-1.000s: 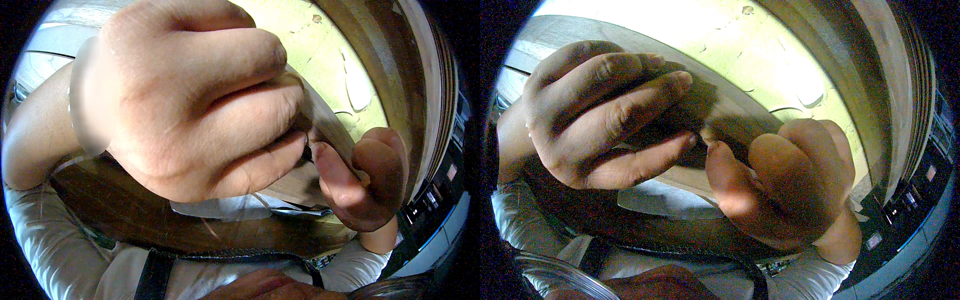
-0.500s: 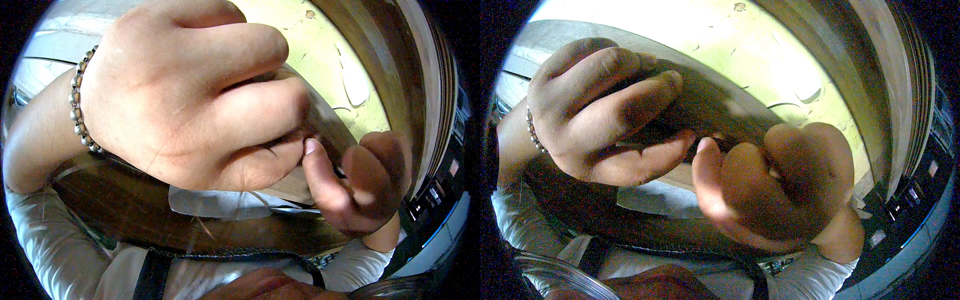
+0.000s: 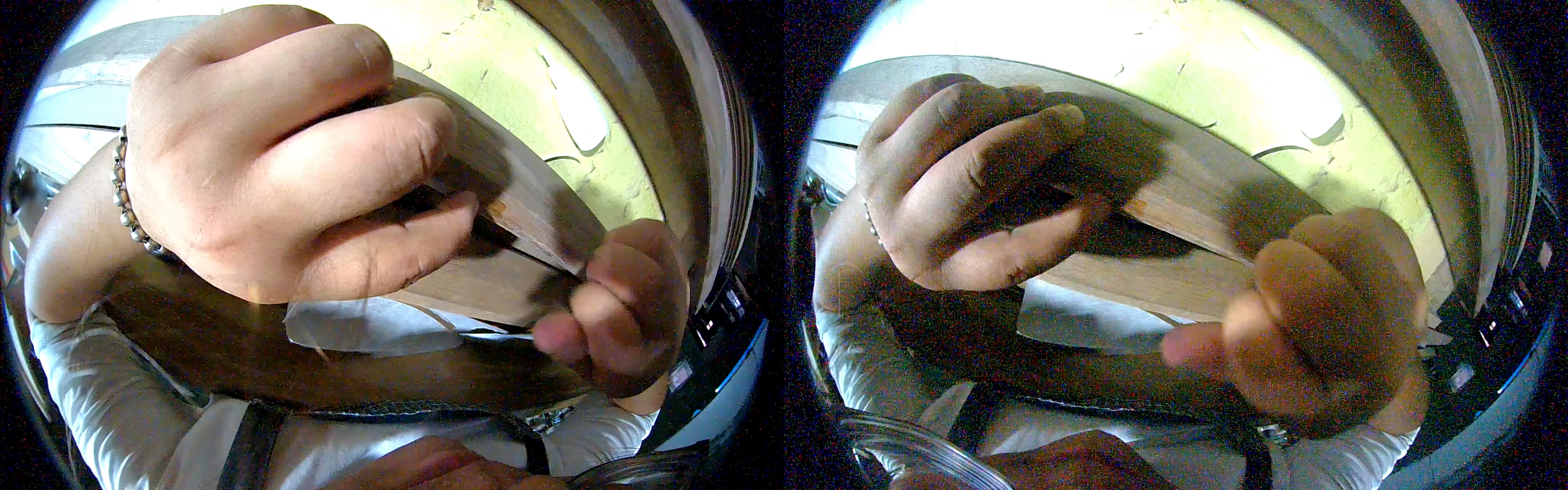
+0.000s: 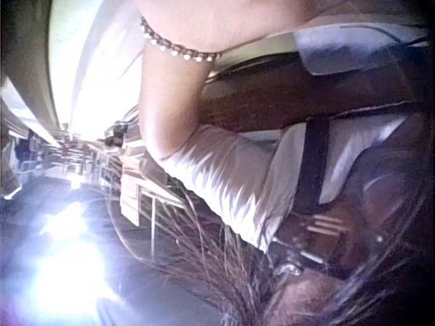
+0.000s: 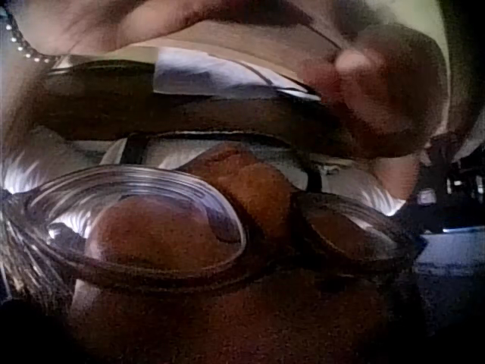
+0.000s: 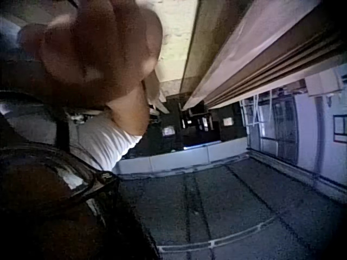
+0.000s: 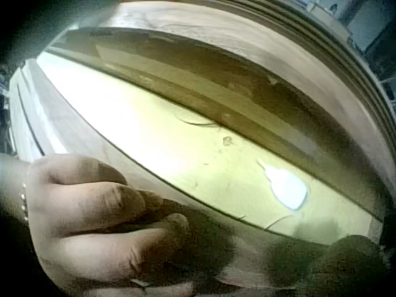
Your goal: The person inserts thin wooden strips into a groove on a curved wooden piece, applies glue from a small bottle, and presses the strips into place. They then wipe the surface with a cloth and use a utility knife to trim excess material along the edge.
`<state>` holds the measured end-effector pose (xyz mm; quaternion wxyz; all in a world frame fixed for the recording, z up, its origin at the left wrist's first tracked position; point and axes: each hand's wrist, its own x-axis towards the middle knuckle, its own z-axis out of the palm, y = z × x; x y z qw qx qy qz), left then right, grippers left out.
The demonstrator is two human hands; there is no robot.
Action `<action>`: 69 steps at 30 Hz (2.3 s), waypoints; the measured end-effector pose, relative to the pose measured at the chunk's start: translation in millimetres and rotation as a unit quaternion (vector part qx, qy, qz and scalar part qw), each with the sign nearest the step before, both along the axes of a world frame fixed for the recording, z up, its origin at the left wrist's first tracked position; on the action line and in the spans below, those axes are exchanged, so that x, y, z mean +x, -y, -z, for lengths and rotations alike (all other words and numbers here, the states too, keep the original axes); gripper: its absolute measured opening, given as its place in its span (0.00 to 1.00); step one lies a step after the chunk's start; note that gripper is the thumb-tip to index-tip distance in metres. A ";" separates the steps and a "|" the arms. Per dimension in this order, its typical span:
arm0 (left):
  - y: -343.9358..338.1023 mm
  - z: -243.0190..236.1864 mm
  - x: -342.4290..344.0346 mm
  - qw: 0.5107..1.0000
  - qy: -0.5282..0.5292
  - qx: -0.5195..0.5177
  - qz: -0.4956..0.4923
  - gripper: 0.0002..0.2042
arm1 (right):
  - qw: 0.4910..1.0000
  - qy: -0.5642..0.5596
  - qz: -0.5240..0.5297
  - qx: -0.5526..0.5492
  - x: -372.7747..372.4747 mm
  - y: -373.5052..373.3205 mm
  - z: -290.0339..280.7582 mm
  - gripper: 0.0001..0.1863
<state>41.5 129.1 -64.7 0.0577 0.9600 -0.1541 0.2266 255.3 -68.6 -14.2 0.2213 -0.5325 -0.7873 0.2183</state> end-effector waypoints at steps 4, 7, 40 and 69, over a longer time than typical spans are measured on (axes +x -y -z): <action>1.7 0.3 -0.4 1.000 -0.004 -0.018 -0.013 0.15 | 0.997 0.033 -0.048 0.048 -0.7 -10.9 14.5 0.20; -0.1 1.0 -0.4 1.000 0.001 -0.013 -0.004 0.16 | 0.995 0.022 -0.061 0.070 -3.2 -22.8 20.2 0.23; -20.2 1.2 -3.2 0.998 0.052 -0.031 -0.001 0.20 | 0.998 0.031 -0.041 0.026 -15.5 -58.0 0.7 0.22; -2.3 -5.2 -5.2 0.999 -0.012 -0.036 -0.009 0.16 | 0.999 -0.004 -0.003 0.049 -6.5 -27.2 -3.9 0.13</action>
